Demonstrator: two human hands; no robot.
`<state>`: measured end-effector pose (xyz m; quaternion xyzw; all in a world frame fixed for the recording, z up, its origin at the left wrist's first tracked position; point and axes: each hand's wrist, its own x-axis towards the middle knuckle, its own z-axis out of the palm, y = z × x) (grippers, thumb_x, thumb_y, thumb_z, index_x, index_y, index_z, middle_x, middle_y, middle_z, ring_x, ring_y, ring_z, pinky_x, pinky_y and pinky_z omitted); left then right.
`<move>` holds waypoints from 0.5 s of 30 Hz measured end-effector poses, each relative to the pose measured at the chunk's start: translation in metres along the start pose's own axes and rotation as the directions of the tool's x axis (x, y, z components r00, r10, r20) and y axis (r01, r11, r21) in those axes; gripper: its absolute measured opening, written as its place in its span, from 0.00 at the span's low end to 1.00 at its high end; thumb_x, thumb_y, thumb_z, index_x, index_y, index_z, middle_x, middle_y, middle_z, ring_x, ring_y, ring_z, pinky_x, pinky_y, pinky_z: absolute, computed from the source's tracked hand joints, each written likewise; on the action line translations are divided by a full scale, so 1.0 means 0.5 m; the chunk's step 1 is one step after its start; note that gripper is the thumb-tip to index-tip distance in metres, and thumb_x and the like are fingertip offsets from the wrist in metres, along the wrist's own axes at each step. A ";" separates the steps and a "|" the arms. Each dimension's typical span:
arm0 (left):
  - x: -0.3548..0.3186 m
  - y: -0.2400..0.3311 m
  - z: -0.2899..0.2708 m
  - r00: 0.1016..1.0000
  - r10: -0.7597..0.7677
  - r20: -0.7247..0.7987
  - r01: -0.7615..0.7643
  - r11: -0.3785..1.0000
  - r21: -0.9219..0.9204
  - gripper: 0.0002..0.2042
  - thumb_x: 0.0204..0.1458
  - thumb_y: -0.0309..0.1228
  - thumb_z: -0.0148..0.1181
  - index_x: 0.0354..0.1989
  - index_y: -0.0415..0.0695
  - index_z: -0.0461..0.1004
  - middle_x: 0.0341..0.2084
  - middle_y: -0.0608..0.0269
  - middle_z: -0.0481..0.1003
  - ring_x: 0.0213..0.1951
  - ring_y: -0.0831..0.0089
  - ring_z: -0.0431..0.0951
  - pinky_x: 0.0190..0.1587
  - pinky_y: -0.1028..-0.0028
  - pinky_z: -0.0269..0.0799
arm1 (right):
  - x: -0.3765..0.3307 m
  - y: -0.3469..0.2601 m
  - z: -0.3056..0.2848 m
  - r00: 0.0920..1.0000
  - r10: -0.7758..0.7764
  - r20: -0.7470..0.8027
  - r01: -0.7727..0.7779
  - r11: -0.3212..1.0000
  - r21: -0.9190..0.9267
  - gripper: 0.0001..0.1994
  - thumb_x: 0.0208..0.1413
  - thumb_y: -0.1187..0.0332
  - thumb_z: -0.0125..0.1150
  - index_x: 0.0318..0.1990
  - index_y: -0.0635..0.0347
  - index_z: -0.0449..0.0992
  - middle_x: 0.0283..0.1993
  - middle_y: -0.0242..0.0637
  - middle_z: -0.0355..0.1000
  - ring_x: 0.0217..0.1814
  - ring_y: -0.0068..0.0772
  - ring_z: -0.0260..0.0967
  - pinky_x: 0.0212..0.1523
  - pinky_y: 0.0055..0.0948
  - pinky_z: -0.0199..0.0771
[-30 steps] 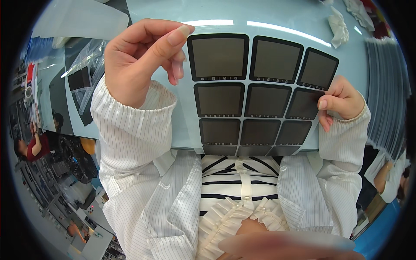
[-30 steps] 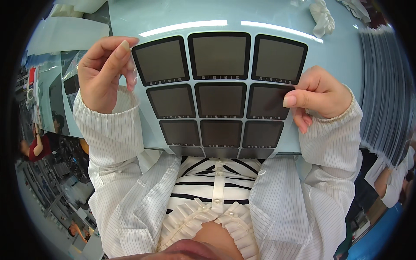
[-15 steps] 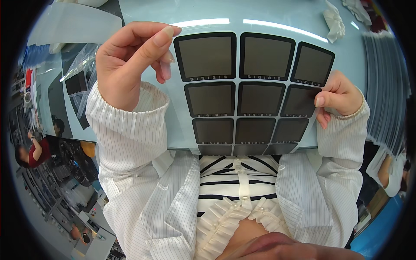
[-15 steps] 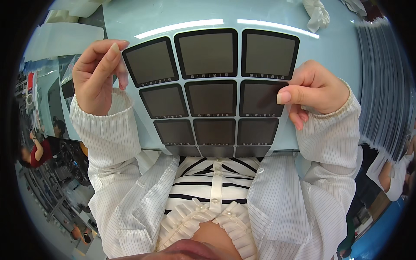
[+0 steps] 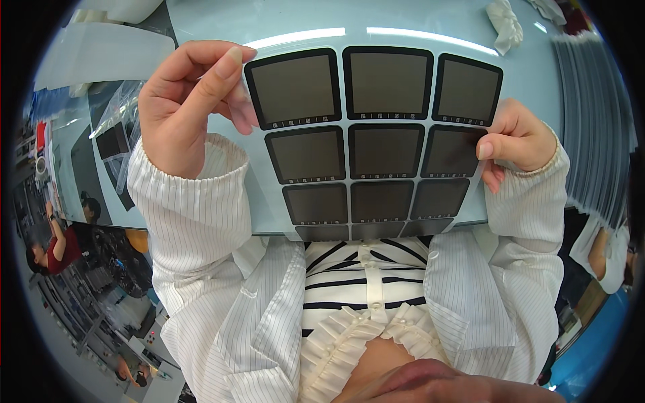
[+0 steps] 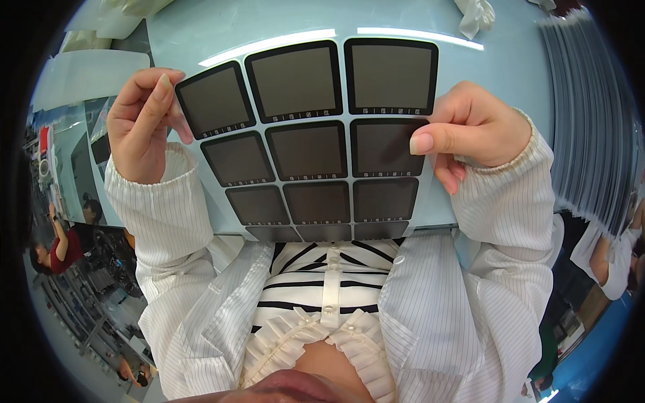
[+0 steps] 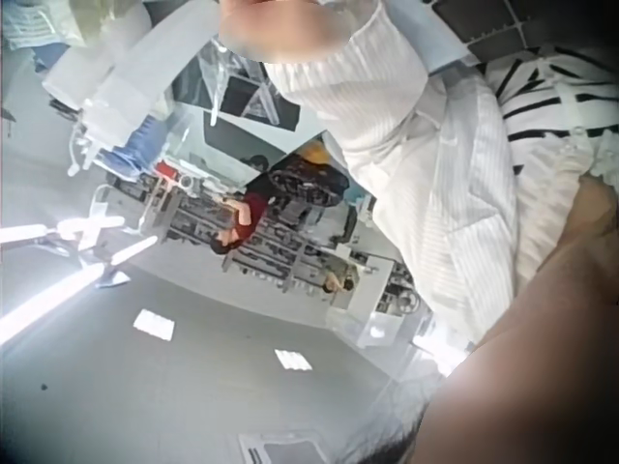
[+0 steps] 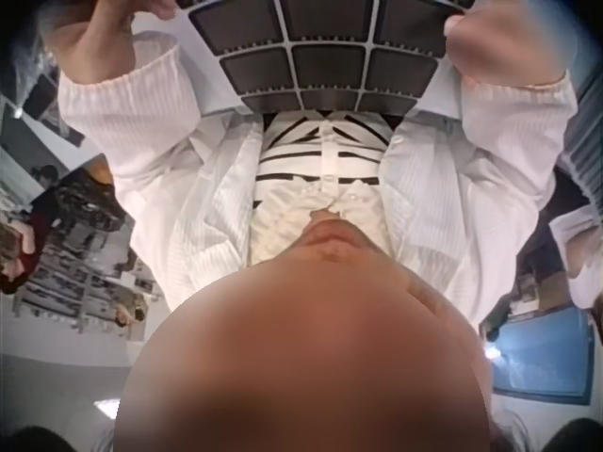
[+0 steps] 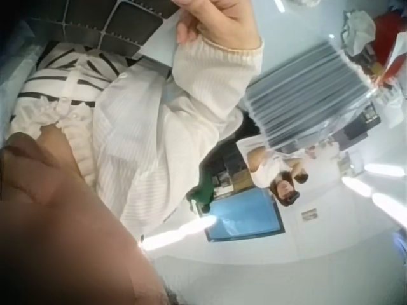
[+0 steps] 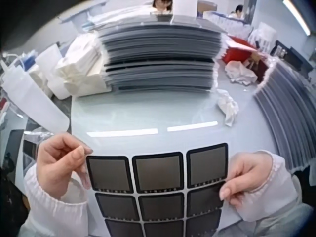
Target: Inspecting, wiping with a cleaning cloth, and organizing transparent plastic grid sheets at a workstation.
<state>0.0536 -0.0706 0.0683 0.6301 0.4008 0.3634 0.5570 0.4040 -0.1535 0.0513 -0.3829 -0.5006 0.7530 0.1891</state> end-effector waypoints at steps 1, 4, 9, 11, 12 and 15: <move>0.000 0.001 0.001 1.000 0.000 0.002 0.000 1.000 0.002 0.09 0.55 0.30 0.57 0.36 0.36 0.76 0.16 0.63 0.73 0.18 0.75 0.75 0.20 0.81 0.70 | 0.000 0.001 0.000 1.000 0.007 -0.010 -0.007 1.000 -0.002 0.21 0.59 0.61 0.55 0.16 0.64 0.73 0.14 0.39 0.70 0.15 0.28 0.73 0.14 0.16 0.67; 0.000 0.002 0.002 1.000 -0.026 -0.004 0.026 1.000 -0.018 0.09 0.55 0.30 0.56 0.36 0.36 0.76 0.16 0.63 0.73 0.17 0.74 0.75 0.19 0.81 0.69 | 0.002 -0.001 0.004 1.000 -0.007 -0.019 0.008 0.999 0.035 0.17 0.56 0.66 0.59 0.17 0.66 0.72 0.13 0.37 0.69 0.14 0.27 0.71 0.13 0.18 0.64; 0.000 0.005 0.002 0.999 -0.049 -0.007 0.049 0.999 0.007 0.09 0.55 0.31 0.56 0.36 0.36 0.76 0.15 0.63 0.72 0.17 0.74 0.75 0.18 0.81 0.68 | 0.000 0.000 0.004 0.999 0.009 -0.031 -0.008 1.000 0.028 0.17 0.56 0.66 0.58 0.18 0.66 0.72 0.13 0.37 0.69 0.14 0.26 0.71 0.13 0.18 0.64; 0.000 0.006 0.001 0.999 -0.040 -0.004 0.040 0.999 0.011 0.09 0.55 0.31 0.56 0.36 0.36 0.76 0.15 0.63 0.72 0.17 0.74 0.75 0.18 0.81 0.68 | 0.000 0.000 0.003 1.000 0.000 -0.020 0.000 1.000 0.020 0.17 0.56 0.66 0.58 0.17 0.66 0.72 0.13 0.37 0.69 0.14 0.26 0.71 0.13 0.18 0.64; 0.000 0.005 0.001 1.000 -0.031 0.004 0.031 0.999 0.010 0.09 0.55 0.31 0.56 0.36 0.36 0.76 0.15 0.64 0.72 0.17 0.74 0.75 0.18 0.81 0.68 | -0.001 -0.001 0.004 0.999 0.021 -0.033 -0.020 1.000 0.020 0.17 0.56 0.66 0.58 0.17 0.65 0.72 0.13 0.37 0.69 0.14 0.26 0.71 0.13 0.18 0.64; 0.001 0.001 0.000 1.000 -0.008 0.002 0.007 1.000 0.026 0.10 0.55 0.31 0.56 0.36 0.36 0.76 0.16 0.64 0.72 0.17 0.74 0.75 0.18 0.81 0.68 | 0.001 -0.001 0.002 0.999 0.031 -0.036 -0.031 0.999 0.013 0.17 0.56 0.65 0.59 0.17 0.65 0.72 0.13 0.37 0.69 0.14 0.26 0.71 0.13 0.18 0.64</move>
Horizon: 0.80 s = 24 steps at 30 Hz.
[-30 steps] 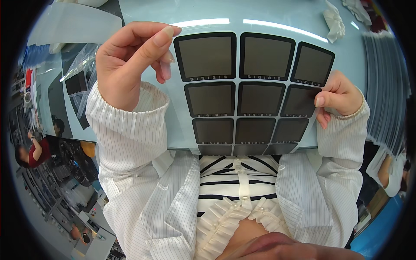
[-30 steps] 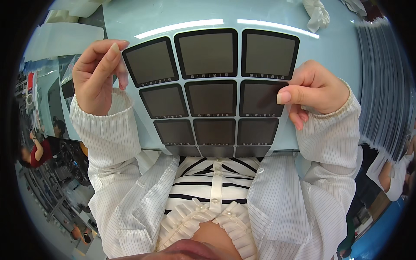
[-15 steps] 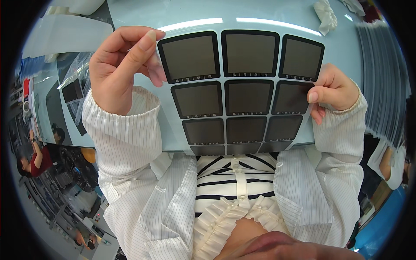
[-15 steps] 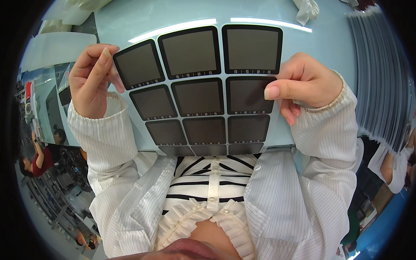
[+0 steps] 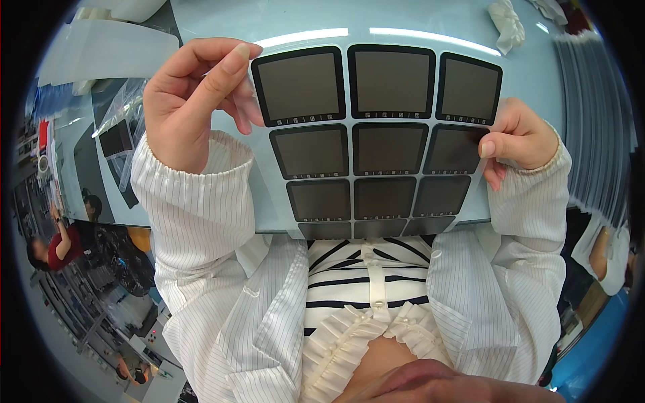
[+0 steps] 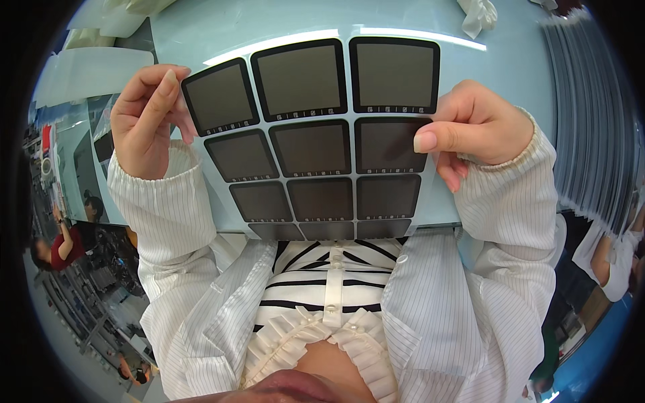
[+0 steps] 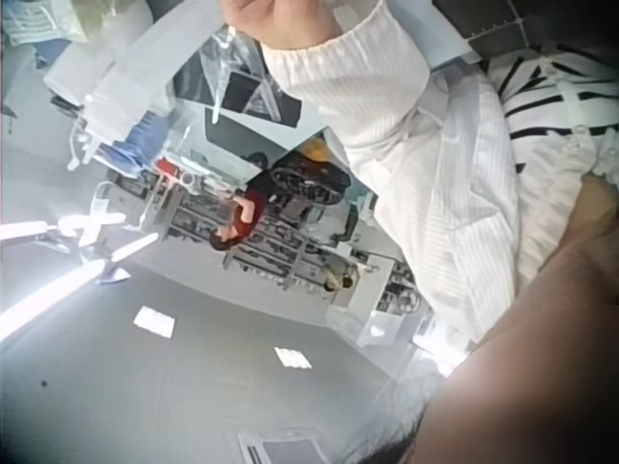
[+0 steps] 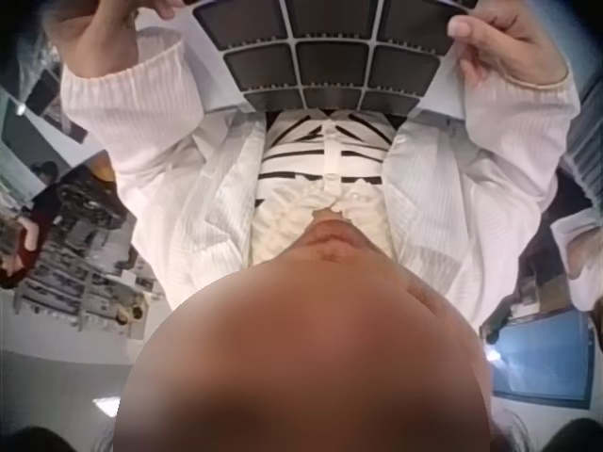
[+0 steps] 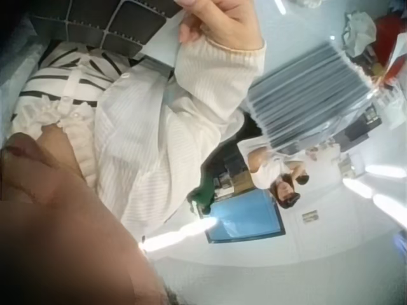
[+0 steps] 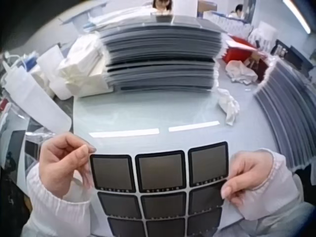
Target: Inspecting, wiping with a cleaning cloth, and organizing transparent plastic grid sheets at a workstation.
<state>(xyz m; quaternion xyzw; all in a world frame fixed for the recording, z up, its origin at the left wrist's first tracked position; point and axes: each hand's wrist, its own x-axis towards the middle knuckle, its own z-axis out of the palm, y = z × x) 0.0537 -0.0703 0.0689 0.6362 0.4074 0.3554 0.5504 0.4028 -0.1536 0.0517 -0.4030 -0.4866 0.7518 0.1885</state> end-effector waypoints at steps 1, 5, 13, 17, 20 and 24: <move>0.001 -0.001 0.000 1.000 0.002 0.002 -0.002 1.000 -0.004 0.10 0.55 0.31 0.56 0.36 0.36 0.76 0.16 0.64 0.72 0.17 0.74 0.75 0.18 0.81 0.68 | 0.000 0.000 0.000 1.000 -0.009 0.010 0.009 1.000 -0.006 0.17 0.56 0.65 0.59 0.17 0.65 0.72 0.13 0.37 0.69 0.14 0.26 0.71 0.13 0.18 0.64; -0.004 0.002 -0.001 1.000 -0.020 -0.007 0.020 1.000 -0.017 0.10 0.55 0.31 0.57 0.36 0.36 0.76 0.16 0.64 0.72 0.17 0.75 0.75 0.18 0.81 0.68 | -0.003 -0.003 0.010 0.999 0.001 -0.035 -0.001 1.000 -0.004 0.17 0.56 0.64 0.59 0.17 0.65 0.73 0.13 0.37 0.69 0.14 0.25 0.71 0.14 0.17 0.65; 0.000 -0.007 -0.005 1.000 -0.012 -0.020 0.013 1.000 0.028 0.10 0.56 0.33 0.56 0.37 0.37 0.76 0.16 0.67 0.72 0.17 0.77 0.74 0.17 0.82 0.63 | -0.007 -0.010 0.017 0.999 0.010 -0.051 -0.012 0.999 -0.030 0.17 0.55 0.64 0.60 0.18 0.64 0.72 0.13 0.35 0.69 0.14 0.25 0.71 0.14 0.17 0.65; -0.004 -0.004 -0.007 1.000 -0.008 -0.029 0.010 0.998 0.063 0.10 0.56 0.33 0.56 0.37 0.38 0.76 0.16 0.68 0.72 0.16 0.78 0.74 0.17 0.83 0.61 | -0.005 -0.011 0.018 0.999 0.018 -0.040 -0.019 1.000 -0.025 0.18 0.55 0.64 0.61 0.17 0.63 0.70 0.13 0.35 0.68 0.14 0.24 0.70 0.14 0.17 0.64; 0.001 -0.009 -0.007 0.999 0.001 -0.042 0.002 0.997 0.079 0.10 0.56 0.33 0.55 0.37 0.39 0.75 0.16 0.68 0.72 0.16 0.78 0.73 0.18 0.83 0.60 | -0.007 -0.014 0.019 0.998 0.015 -0.053 -0.017 0.999 -0.040 0.18 0.54 0.63 0.62 0.16 0.62 0.68 0.12 0.34 0.67 0.14 0.24 0.71 0.14 0.18 0.63; 0.001 -0.007 -0.007 0.999 -0.001 -0.045 0.004 0.998 0.066 0.10 0.56 0.33 0.55 0.38 0.39 0.75 0.17 0.68 0.72 0.16 0.78 0.73 0.19 0.83 0.60 | -0.007 -0.014 0.021 0.999 -0.003 -0.048 0.000 0.998 -0.063 0.18 0.53 0.63 0.63 0.16 0.62 0.67 0.13 0.34 0.67 0.15 0.24 0.71 0.14 0.17 0.63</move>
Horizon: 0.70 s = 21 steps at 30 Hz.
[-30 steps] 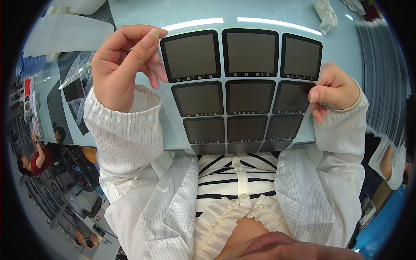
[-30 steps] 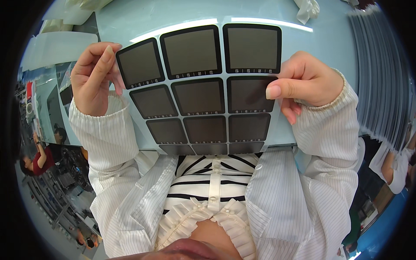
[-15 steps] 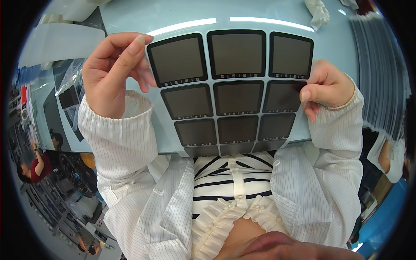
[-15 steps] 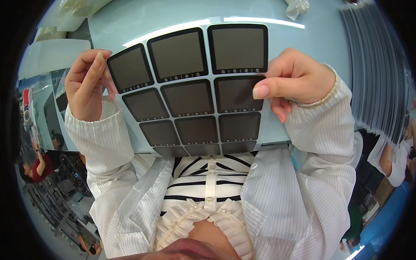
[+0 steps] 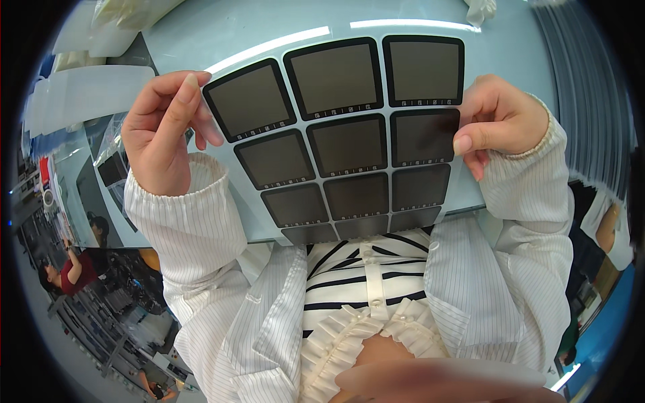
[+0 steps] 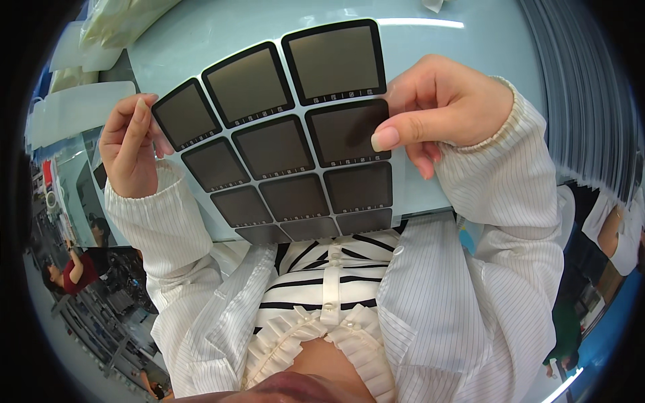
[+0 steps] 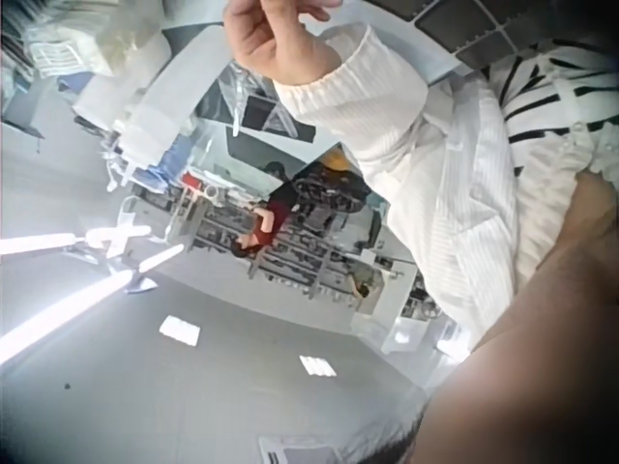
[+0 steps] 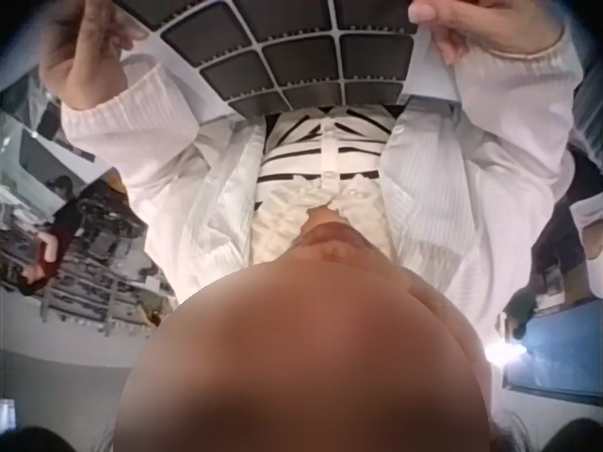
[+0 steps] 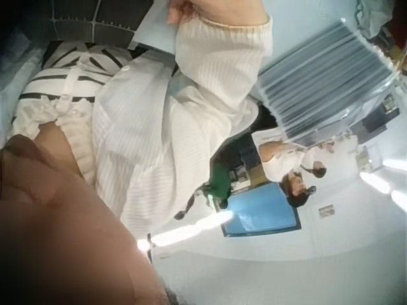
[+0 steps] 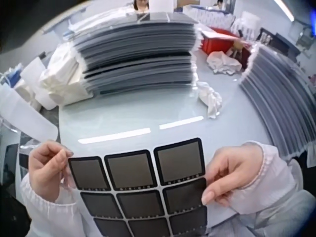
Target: Inspecting, wiping with a cleaning cloth, and organizing transparent plastic grid sheets at a workstation.
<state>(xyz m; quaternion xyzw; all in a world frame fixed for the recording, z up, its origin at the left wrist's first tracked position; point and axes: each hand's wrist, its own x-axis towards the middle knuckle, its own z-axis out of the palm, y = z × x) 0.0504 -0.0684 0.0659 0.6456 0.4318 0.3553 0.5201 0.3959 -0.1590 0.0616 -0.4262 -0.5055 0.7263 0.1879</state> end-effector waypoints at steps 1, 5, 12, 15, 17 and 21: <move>0.000 0.001 0.000 1.000 0.002 0.000 -0.002 1.000 -0.008 0.10 0.56 0.33 0.55 0.38 0.39 0.75 0.17 0.68 0.72 0.16 0.79 0.73 0.19 0.83 0.60 | -0.001 0.001 -0.001 1.000 -0.003 0.005 0.003 1.000 -0.004 0.18 0.53 0.63 0.63 0.16 0.62 0.67 0.13 0.34 0.67 0.15 0.24 0.71 0.14 0.17 0.63; 0.000 -0.001 -0.001 1.000 -0.010 0.003 0.010 1.000 -0.026 0.10 0.56 0.33 0.55 0.38 0.39 0.75 0.17 0.68 0.72 0.16 0.79 0.73 0.18 0.83 0.60 | -0.003 0.003 -0.001 1.000 -0.012 0.008 0.012 1.000 0.015 0.17 0.54 0.64 0.62 0.17 0.63 0.67 0.14 0.33 0.67 0.15 0.25 0.71 0.14 0.17 0.63; -0.001 -0.006 -0.006 0.996 -0.025 -0.085 0.017 0.996 -0.087 0.11 0.57 0.33 0.55 0.39 0.38 0.75 0.18 0.68 0.72 0.15 0.80 0.71 0.18 0.84 0.59 | 0.001 0.003 0.021 0.978 -0.113 -0.174 0.140 0.978 0.155 0.18 0.61 0.59 0.51 0.24 0.65 0.71 0.14 0.32 0.66 0.15 0.28 0.71 0.13 0.18 0.65; 0.002 -0.009 -0.004 0.995 -0.027 -0.092 0.018 0.995 -0.096 0.11 0.57 0.34 0.54 0.40 0.37 0.75 0.18 0.68 0.71 0.15 0.80 0.71 0.17 0.84 0.59 | 0.008 -0.003 0.033 0.950 -0.167 -0.266 0.190 0.980 0.063 0.18 0.62 0.60 0.49 0.25 0.64 0.72 0.14 0.32 0.66 0.14 0.26 0.69 0.13 0.18 0.65; 0.003 -0.013 -0.005 0.996 -0.026 -0.087 0.017 0.994 -0.104 0.12 0.58 0.34 0.54 0.40 0.37 0.74 0.18 0.68 0.71 0.15 0.80 0.71 0.17 0.84 0.59 | 0.012 -0.001 0.033 0.937 -0.194 -0.290 0.208 0.978 0.016 0.18 0.62 0.61 0.50 0.24 0.64 0.72 0.14 0.31 0.66 0.13 0.23 0.68 0.14 0.18 0.64; 0.004 -0.020 -0.014 0.998 -0.020 -0.056 0.013 0.992 -0.122 0.14 0.59 0.36 0.51 0.41 0.35 0.73 0.19 0.67 0.71 0.15 0.79 0.71 0.16 0.83 0.59 | 0.023 0.004 0.035 0.865 -0.318 -0.388 0.284 0.948 -0.142 0.14 0.59 0.64 0.55 0.26 0.65 0.74 0.14 0.29 0.65 0.12 0.18 0.63 0.15 0.16 0.61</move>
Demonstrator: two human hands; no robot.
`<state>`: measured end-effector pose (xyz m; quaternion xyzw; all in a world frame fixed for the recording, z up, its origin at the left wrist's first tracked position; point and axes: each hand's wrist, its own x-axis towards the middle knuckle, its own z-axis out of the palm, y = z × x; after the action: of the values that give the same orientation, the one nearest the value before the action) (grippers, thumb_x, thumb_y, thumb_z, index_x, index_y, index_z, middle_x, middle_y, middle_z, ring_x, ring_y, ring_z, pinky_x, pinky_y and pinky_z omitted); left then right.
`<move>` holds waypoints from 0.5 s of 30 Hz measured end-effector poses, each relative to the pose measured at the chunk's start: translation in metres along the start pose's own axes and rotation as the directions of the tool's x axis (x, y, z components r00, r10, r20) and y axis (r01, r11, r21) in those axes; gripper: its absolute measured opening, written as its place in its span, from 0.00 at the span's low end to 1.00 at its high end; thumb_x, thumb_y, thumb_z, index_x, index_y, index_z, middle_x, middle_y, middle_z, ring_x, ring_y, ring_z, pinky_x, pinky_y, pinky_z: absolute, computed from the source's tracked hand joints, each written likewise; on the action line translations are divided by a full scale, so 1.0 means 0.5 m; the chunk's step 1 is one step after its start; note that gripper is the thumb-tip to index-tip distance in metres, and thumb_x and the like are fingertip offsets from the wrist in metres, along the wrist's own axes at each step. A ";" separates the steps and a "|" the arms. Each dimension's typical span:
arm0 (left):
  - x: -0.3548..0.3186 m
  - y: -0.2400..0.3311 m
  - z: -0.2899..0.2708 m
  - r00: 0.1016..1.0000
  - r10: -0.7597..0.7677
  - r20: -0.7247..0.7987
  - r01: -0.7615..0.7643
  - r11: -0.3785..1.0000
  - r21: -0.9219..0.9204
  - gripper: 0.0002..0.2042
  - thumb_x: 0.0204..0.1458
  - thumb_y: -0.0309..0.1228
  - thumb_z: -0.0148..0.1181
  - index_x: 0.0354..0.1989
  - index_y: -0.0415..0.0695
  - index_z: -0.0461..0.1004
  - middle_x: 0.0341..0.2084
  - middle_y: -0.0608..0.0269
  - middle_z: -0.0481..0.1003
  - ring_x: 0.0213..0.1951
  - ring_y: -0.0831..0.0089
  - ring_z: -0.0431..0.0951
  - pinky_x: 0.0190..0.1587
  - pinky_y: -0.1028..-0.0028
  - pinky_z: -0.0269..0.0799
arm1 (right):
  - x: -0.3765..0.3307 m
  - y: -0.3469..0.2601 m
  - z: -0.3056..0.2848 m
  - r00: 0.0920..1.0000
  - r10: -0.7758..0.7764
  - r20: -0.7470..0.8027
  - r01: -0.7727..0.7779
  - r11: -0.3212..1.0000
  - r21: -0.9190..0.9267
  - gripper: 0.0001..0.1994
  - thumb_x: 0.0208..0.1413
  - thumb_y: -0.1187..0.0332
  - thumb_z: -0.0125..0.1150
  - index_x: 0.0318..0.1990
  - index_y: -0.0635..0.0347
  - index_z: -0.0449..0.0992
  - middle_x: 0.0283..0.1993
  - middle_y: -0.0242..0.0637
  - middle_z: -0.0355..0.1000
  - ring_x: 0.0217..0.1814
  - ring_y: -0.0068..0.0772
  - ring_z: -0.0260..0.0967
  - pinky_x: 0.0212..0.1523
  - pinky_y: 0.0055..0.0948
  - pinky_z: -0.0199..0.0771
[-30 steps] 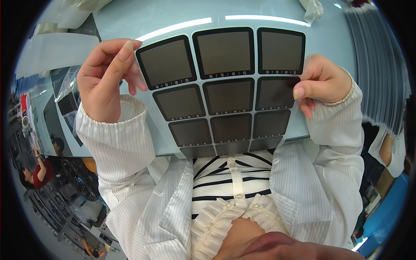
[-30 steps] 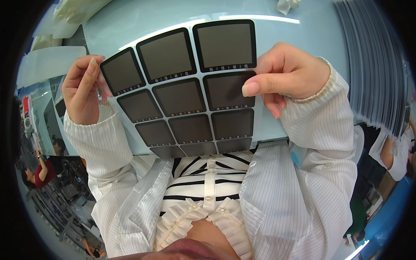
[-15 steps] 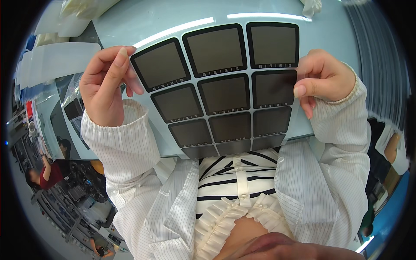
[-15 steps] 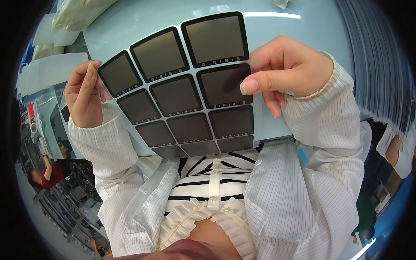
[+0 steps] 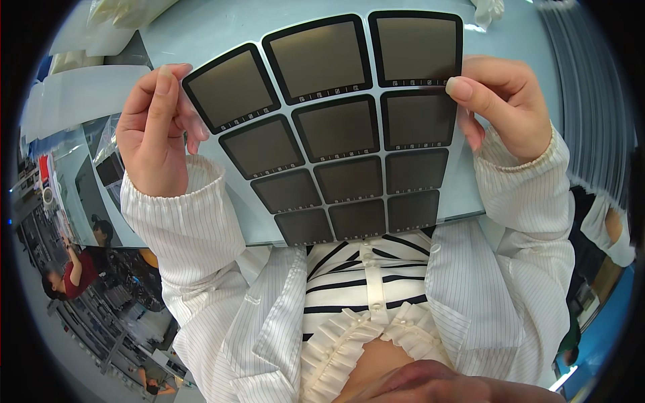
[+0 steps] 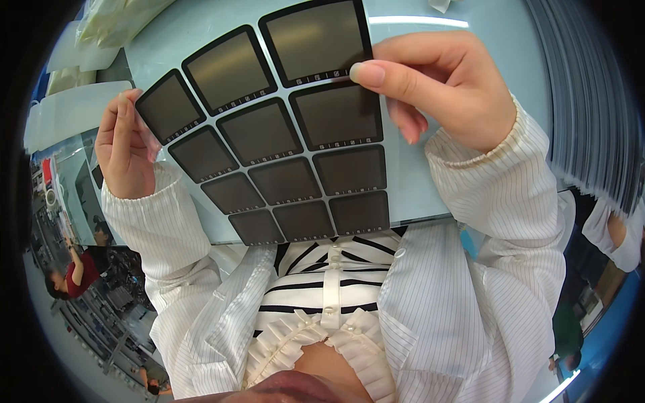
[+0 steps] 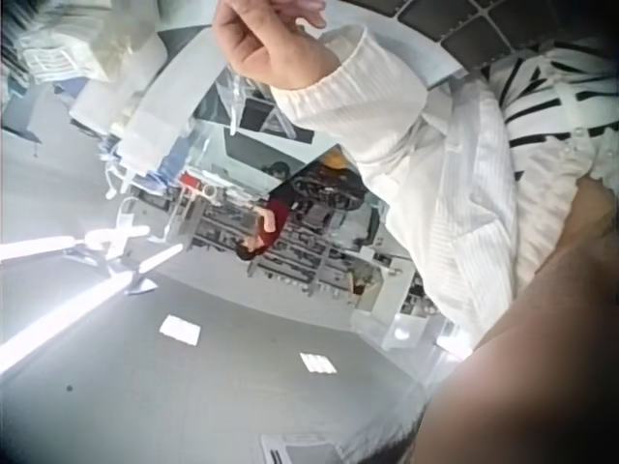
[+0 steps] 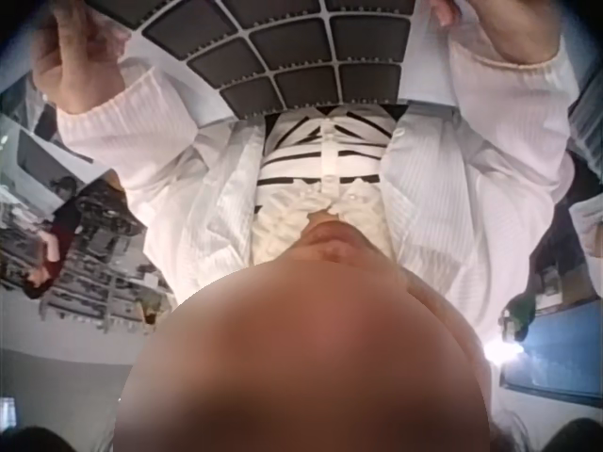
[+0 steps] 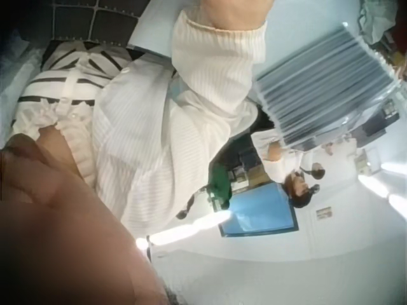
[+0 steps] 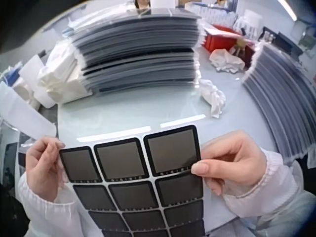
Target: Inspecting, wiping with a cleaning cloth, and organizing transparent plastic grid sheets at a workstation.
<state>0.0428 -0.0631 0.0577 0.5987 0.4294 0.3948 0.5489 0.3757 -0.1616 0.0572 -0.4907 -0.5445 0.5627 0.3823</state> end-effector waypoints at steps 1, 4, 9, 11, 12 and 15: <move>0.000 -0.001 -0.002 1.000 -0.005 0.007 0.005 1.000 0.007 0.16 0.60 0.38 0.49 0.41 0.35 0.73 0.20 0.66 0.72 0.15 0.78 0.70 0.16 0.82 0.60 | 0.001 0.000 0.003 0.997 -0.033 -0.067 0.033 0.999 -0.003 0.12 0.58 0.66 0.57 0.27 0.66 0.76 0.15 0.29 0.66 0.12 0.17 0.62 0.15 0.16 0.59; 0.003 -0.002 -0.005 0.997 -0.037 0.069 0.045 0.993 -0.113 0.26 0.62 0.48 0.39 0.44 0.32 0.70 0.25 0.61 0.75 0.15 0.76 0.71 0.15 0.81 0.62 | 0.001 0.021 -0.013 0.992 -0.115 -0.043 0.114 0.993 -0.039 0.13 0.62 0.67 0.49 0.40 0.70 0.75 0.30 0.36 0.74 0.12 0.14 0.62 0.13 0.12 0.58; -0.004 -0.004 0.014 0.971 -0.069 0.230 0.130 0.957 -0.261 0.35 0.61 0.56 0.28 0.50 0.30 0.65 0.33 0.53 0.77 0.16 0.69 0.75 0.17 0.78 0.68 | 0.000 0.028 -0.019 0.985 -0.132 -0.108 0.138 0.989 0.046 0.14 0.63 0.68 0.48 0.46 0.70 0.73 0.31 0.36 0.74 0.12 0.13 0.59 0.16 0.10 0.58; -0.005 -0.016 0.008 0.902 -0.069 0.427 0.213 0.930 -0.299 0.35 0.60 0.56 0.29 0.50 0.30 0.65 0.34 0.51 0.77 0.19 0.64 0.78 0.18 0.75 0.73 | -0.001 0.027 -0.022 0.980 -0.152 -0.129 0.161 0.985 0.058 0.14 0.63 0.68 0.47 0.47 0.70 0.73 0.31 0.36 0.75 0.12 0.12 0.59 0.17 0.10 0.58; -0.009 -0.022 0.006 0.903 -0.068 0.424 0.210 0.931 -0.299 0.35 0.60 0.56 0.29 0.50 0.30 0.65 0.34 0.51 0.77 0.19 0.64 0.78 0.18 0.75 0.73 | 0.000 0.023 -0.019 0.972 -0.156 -0.174 0.175 0.979 0.100 0.12 0.61 0.69 0.51 0.46 0.69 0.74 0.29 0.34 0.74 0.13 0.14 0.60 0.16 0.11 0.58; -0.020 -0.032 0.005 0.770 -0.064 0.635 0.226 0.958 -0.178 0.27 0.59 0.49 0.45 0.43 0.30 0.69 0.28 0.51 0.77 0.21 0.69 0.78 0.21 0.75 0.74 | 0.002 0.020 -0.018 0.959 -0.179 -0.218 0.213 0.967 0.143 0.12 0.59 0.70 0.54 0.46 0.67 0.75 0.27 0.33 0.73 0.14 0.15 0.61 0.15 0.12 0.56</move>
<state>0.0406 -0.0730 0.0414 0.5879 0.2173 0.1809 0.7579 0.3850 -0.1596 0.0478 -0.4557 -0.5000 0.5122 0.5292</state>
